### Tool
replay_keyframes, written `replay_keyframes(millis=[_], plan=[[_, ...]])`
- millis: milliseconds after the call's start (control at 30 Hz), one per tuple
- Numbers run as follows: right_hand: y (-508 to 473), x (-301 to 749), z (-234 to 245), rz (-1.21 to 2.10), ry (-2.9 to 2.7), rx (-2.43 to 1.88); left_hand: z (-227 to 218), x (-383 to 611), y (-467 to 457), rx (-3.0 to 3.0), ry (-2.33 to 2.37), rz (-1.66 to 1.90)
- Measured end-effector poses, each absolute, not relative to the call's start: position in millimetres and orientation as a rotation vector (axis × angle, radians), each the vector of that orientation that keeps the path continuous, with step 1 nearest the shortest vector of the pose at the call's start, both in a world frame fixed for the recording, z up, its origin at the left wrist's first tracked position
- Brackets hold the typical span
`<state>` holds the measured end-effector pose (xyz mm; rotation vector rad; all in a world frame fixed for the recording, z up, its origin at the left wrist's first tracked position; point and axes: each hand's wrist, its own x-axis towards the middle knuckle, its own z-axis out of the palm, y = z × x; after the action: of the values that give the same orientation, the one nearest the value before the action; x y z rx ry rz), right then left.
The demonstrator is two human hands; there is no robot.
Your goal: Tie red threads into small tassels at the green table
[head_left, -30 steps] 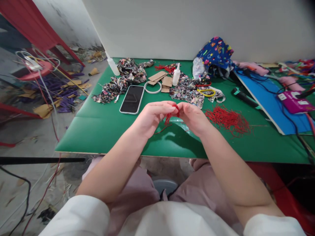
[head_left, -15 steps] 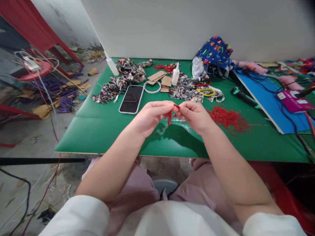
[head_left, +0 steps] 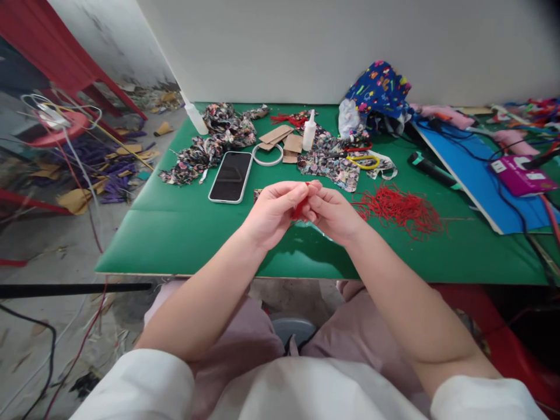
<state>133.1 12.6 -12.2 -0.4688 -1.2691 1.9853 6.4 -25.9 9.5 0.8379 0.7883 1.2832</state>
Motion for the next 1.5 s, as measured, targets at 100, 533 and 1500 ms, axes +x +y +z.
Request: replay_keyframes(millis=[100, 533, 1500], plan=[[14.3, 133.3, -16.9, 2.003, -1.324, -0.508, 12.4, 5.0, -25.4, 0.805, 0.842, 1.333], [19.0, 144.6, 4.5, 1.114, -1.848, -0.876, 9.4, 5.9, -19.9, 0.84, 0.872, 1.577], [10.7, 133.9, -1.6, 1.474, -1.674, -0.783, 18.8, -16.3, -19.3, 1.023, 0.965, 1.365]])
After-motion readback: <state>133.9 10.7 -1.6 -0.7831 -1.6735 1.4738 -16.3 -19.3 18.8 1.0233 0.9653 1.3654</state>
